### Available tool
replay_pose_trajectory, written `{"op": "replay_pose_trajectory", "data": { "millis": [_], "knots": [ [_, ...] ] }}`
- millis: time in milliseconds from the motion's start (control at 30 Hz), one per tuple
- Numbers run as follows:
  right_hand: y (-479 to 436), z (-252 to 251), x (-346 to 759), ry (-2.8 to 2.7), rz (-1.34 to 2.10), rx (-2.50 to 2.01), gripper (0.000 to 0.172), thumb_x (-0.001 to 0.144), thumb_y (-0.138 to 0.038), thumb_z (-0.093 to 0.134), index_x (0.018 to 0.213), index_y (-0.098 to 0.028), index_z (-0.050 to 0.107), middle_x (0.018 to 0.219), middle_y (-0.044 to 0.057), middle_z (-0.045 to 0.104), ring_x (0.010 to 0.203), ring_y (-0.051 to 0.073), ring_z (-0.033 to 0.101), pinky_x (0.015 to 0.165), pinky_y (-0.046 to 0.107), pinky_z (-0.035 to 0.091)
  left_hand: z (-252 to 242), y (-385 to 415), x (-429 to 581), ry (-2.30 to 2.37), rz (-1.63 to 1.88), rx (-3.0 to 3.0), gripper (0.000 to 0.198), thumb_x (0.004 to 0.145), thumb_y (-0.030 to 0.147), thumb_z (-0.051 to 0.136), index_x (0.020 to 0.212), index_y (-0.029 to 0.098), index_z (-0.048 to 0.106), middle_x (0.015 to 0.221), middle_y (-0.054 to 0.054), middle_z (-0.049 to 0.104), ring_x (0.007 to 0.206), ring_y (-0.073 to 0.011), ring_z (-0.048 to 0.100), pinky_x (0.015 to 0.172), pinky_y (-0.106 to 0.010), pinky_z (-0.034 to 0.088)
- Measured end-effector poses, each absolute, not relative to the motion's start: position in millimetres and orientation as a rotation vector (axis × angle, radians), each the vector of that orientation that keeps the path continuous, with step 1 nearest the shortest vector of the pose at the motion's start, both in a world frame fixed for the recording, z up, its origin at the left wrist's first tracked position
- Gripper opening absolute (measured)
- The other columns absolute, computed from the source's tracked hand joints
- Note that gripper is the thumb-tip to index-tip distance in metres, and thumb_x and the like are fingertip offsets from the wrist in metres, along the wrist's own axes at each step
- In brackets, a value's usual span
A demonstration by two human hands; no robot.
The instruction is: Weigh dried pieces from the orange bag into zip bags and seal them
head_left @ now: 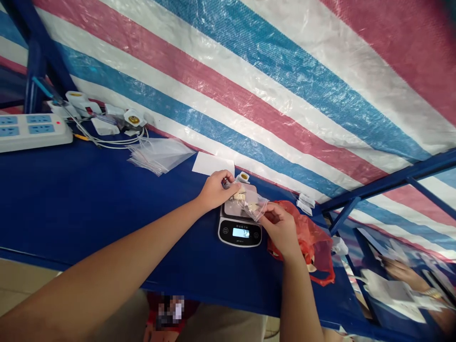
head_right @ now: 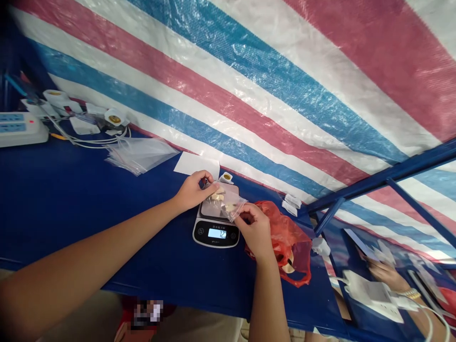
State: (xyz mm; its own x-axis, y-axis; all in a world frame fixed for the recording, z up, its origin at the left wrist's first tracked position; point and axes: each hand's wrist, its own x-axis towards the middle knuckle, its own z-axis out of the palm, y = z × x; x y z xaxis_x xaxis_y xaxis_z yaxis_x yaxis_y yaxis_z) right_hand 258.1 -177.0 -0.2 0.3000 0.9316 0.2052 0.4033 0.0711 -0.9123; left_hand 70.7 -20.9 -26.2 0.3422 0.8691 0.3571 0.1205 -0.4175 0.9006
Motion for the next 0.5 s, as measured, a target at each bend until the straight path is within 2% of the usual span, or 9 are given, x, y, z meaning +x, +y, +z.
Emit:
{"op": "replay_pose_trajectory", "data": {
  "millis": [100,200,300,400,500],
  "knots": [
    [-176,-2,260,-1.274,0.576,-1.571,0.025,0.081,-0.043,0.081,0.090,-0.020,0.077,0.109,0.010,0.076,0.095,0.023,0.072,0.086,0.038,0.058,-27,-21,71,0.850,1.152,1.761,0.025,0.081,0.046,0.071,0.080,0.023,0.059,0.086,-0.002,0.065,0.081,-0.0182,0.055,0.077,-0.035,0.043],
    [-180,-1,270,-1.195,0.436,-1.576,0.028,0.080,-0.045,0.080,0.088,-0.019,0.077,0.098,0.008,0.077,0.091,0.022,0.071,0.087,0.038,0.056,-28,-16,69,0.827,1.182,1.657,0.028,0.085,0.049,0.067,0.080,0.023,0.059,0.084,-0.001,0.063,0.077,-0.0168,0.053,0.073,-0.033,0.042],
    [-180,0,282,-1.040,0.277,-1.592,0.033,0.079,-0.051,0.077,0.084,-0.018,0.073,0.082,0.005,0.073,0.076,0.019,0.066,0.075,0.034,0.054,-29,-4,64,0.893,1.275,1.495,0.028,0.086,0.048,0.064,0.079,0.022,0.057,0.081,-0.001,0.060,0.078,-0.0162,0.054,0.073,-0.032,0.042],
    [-173,6,286,-0.936,0.181,-1.583,0.038,0.080,-0.056,0.072,0.075,-0.019,0.066,0.064,-0.001,0.061,0.058,0.014,0.053,0.059,0.029,0.046,-29,9,56,0.943,1.407,1.344,0.027,0.086,0.045,0.064,0.078,0.021,0.055,0.080,0.000,0.058,0.077,-0.0150,0.053,0.076,-0.031,0.042],
    [-183,24,271,-0.836,0.093,-1.439,0.041,0.082,-0.059,0.071,0.069,-0.023,0.055,0.055,-0.005,0.051,0.049,0.011,0.042,0.050,0.027,0.037,-32,14,49,0.973,1.452,1.256,0.025,0.086,0.043,0.065,0.080,0.021,0.056,0.079,0.001,0.059,0.075,-0.0144,0.053,0.077,-0.030,0.043]
  ]
}}
